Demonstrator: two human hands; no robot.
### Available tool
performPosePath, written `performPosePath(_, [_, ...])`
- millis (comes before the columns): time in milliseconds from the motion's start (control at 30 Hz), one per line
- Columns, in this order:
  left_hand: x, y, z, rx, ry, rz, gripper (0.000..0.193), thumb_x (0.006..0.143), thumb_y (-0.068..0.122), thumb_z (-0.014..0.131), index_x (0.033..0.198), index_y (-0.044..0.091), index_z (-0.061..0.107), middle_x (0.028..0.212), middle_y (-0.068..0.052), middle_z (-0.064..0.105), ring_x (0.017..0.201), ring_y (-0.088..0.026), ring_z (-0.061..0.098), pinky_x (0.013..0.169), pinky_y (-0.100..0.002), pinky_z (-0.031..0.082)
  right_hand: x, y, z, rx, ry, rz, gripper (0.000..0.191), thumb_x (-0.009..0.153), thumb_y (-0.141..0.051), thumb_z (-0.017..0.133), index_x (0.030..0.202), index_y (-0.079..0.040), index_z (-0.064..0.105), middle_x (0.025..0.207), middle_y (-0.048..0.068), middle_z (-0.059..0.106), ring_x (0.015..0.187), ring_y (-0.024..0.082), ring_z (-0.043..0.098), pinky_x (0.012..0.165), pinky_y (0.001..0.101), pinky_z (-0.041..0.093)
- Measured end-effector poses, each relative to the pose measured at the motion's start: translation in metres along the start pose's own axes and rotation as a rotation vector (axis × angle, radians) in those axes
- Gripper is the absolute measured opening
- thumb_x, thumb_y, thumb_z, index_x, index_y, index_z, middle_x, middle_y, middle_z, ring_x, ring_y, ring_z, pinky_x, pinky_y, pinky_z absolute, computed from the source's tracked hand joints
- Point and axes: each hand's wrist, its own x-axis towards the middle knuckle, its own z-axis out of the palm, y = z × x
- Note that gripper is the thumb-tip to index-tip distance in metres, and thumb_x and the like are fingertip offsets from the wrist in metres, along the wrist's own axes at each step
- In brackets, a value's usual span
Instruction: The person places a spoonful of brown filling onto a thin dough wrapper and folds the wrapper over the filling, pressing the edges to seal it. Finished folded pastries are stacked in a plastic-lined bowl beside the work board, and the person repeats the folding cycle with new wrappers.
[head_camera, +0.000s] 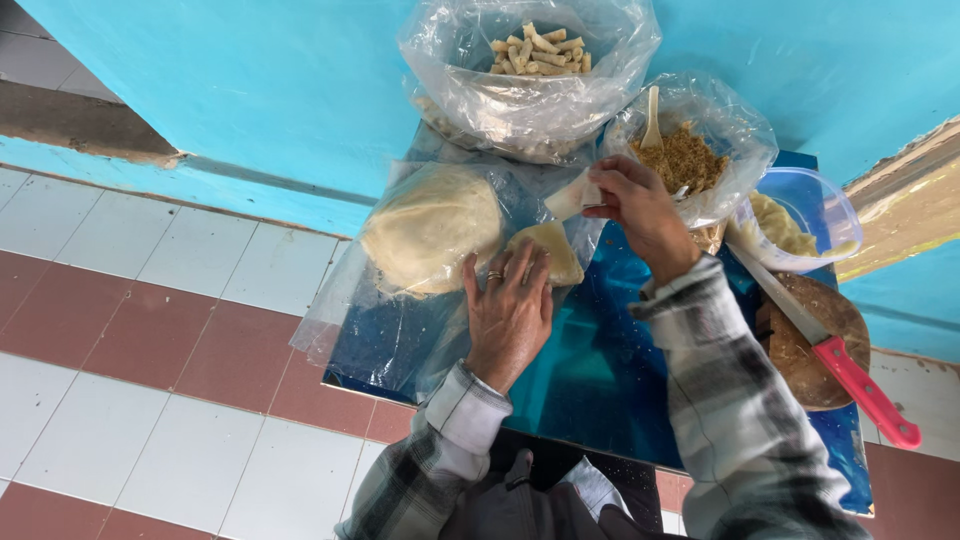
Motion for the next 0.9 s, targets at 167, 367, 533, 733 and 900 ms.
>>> performPosePath(167, [0.002, 0.005, -0.012, -0.107, 0.070, -0.067, 0.041, 0.088, 0.015, 0.070, 0.128, 0.008, 0.064, 0.138, -0.011, 0.061, 0.121, -0.033, 0.059, 0.110, -0.056, 0.033, -0.063, -0.021, -0.038, -0.363, -0.096, -0.271, 0.009, 0.101, -0.009, 0.065, 0.109, -0.006, 0.067, 0.096, 0.000, 0.065, 0.090, 0.011, 0.063, 0.081, 0.0330, 0.057])
performPosePath(367, [-0.017, 0.018, -0.032, -0.423, 0.028, 0.014, 0.029, 0.097, 0.007, 0.064, 0.126, 0.009, 0.066, 0.133, -0.006, 0.065, 0.122, -0.030, 0.061, 0.109, -0.048, 0.041, -0.186, 0.002, -0.025, -1.386, -0.411, -0.689, 0.023, 0.084, -0.014, 0.073, 0.106, -0.008, 0.072, 0.099, 0.008, 0.073, 0.094, 0.027, 0.069, 0.084, 0.0384, 0.055])
performPosePath(533, [-0.054, 0.031, -0.039, -0.477, -0.253, 0.260, 0.028, 0.092, 0.007, 0.066, 0.120, 0.008, 0.069, 0.131, -0.008, 0.065, 0.122, -0.028, 0.060, 0.113, -0.054, 0.036, -0.246, 0.025, -0.016, -1.675, -0.450, -0.986, 0.036, 0.074, -0.015, 0.068, 0.109, -0.005, 0.069, 0.119, 0.012, 0.071, 0.117, 0.027, 0.067, 0.098, 0.0442, 0.052])
performPosePath(733, [-0.069, 0.035, -0.032, -0.418, -0.319, 0.388, 0.039, 0.089, 0.005, 0.063, 0.127, 0.011, 0.071, 0.136, -0.008, 0.063, 0.130, -0.027, 0.055, 0.118, -0.062, 0.024, -0.262, 0.049, -0.017, -1.780, -0.375, -0.965, 0.039, 0.078, -0.015, 0.067, 0.115, -0.005, 0.069, 0.123, 0.013, 0.069, 0.119, 0.028, 0.066, 0.099, 0.0467, 0.051])
performPosePath(900, [-0.071, 0.031, -0.032, -0.524, -0.311, 0.275, 0.043, 0.095, 0.006, 0.062, 0.137, 0.009, 0.066, 0.142, -0.007, 0.058, 0.133, -0.029, 0.052, 0.119, -0.063, 0.023, -0.265, 0.054, -0.021, -1.770, -0.325, -0.874, 0.036, 0.084, -0.016, 0.067, 0.118, -0.007, 0.069, 0.122, 0.014, 0.068, 0.118, 0.030, 0.064, 0.100, 0.0496, 0.050])
